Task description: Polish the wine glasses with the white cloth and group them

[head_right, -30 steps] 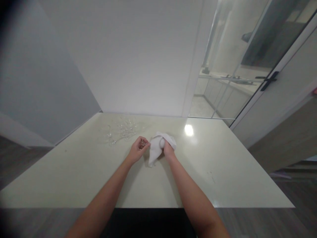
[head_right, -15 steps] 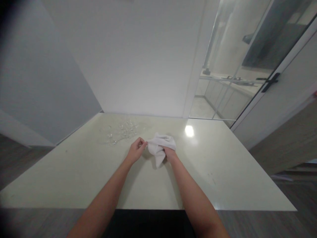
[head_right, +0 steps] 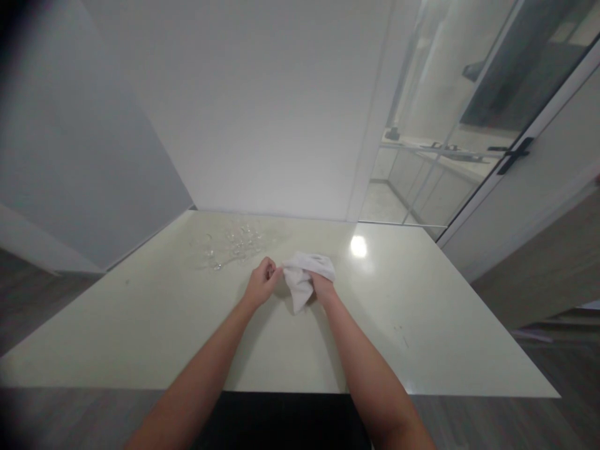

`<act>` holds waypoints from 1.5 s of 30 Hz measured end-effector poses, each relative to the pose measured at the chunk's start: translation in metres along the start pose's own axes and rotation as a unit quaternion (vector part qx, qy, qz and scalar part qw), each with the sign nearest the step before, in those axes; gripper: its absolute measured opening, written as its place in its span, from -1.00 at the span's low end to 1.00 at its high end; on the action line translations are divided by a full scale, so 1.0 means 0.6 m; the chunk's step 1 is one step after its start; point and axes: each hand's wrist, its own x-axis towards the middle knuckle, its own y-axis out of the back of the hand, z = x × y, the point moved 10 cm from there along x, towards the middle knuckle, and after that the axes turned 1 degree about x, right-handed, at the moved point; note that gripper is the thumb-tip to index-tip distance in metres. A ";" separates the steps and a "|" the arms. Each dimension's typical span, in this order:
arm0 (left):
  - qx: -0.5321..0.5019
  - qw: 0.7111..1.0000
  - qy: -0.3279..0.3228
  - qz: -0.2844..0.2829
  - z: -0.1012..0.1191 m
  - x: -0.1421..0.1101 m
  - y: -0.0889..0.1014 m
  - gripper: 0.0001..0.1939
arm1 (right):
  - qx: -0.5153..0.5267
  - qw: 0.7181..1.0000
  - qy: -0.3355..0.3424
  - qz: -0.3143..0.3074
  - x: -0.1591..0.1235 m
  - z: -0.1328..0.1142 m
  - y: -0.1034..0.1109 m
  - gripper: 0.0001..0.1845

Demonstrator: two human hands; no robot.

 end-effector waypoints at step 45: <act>0.223 0.949 -0.224 0.016 0.069 -0.026 -0.007 -0.78 | 0.085 0.992 -0.047 0.084 -0.005 0.017 0.003 -0.61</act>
